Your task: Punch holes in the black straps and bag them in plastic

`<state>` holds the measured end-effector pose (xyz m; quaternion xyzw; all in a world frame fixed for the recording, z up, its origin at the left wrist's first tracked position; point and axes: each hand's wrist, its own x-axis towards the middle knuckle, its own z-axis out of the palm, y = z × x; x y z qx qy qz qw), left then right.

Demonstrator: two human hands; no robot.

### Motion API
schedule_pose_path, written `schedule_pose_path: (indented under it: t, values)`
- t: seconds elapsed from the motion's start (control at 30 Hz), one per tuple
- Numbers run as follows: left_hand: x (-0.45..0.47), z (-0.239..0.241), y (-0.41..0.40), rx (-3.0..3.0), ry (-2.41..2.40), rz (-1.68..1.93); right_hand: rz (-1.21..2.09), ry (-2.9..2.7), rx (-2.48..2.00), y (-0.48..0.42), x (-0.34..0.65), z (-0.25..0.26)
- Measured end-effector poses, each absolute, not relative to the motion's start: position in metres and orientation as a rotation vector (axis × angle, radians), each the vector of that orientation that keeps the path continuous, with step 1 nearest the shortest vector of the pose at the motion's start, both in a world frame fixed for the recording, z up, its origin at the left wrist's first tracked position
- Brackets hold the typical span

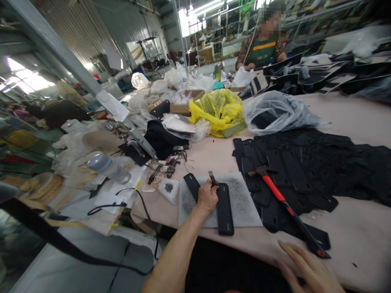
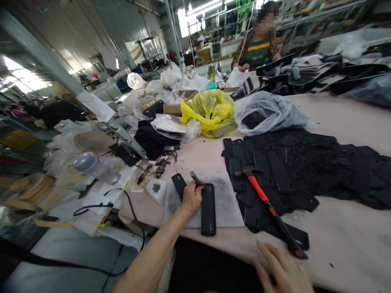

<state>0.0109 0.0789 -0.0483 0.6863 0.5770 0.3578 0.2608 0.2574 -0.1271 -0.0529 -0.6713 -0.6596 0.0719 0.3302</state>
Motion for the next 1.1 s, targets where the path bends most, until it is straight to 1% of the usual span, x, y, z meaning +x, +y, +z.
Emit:
schedule_pose_path:
  t: [0.03,0.13,0.3,0.53,0.63,0.83,1.1]
  values:
    - [0.011,-0.048,0.079,1.849,1.563,0.975,0.201,-1.908,-1.67,-0.114,0.245,-0.05]
    - [0.01,-0.05,0.078,1.805,1.556,0.999,0.08,-2.268,-1.523,-0.076,0.206,-0.043]
    - [0.008,-0.053,0.079,1.695,1.521,1.096,0.002,-2.467,-1.456,-0.033,0.176,-0.053]
    - [0.003,-0.048,0.079,1.549,1.513,1.256,0.017,-2.497,-1.425,0.028,0.171,-0.055]
    - [0.001,-0.046,0.078,1.525,1.512,1.219,0.055,-2.459,-1.421,0.038,0.17,-0.055]
    - [0.002,-0.047,0.082,1.546,1.503,1.153,0.132,-2.363,-1.468,0.03,0.174,-0.059]
    - [-0.007,-0.028,0.081,1.617,1.344,1.017,0.14,-2.268,-1.568,0.04,0.167,-0.057]
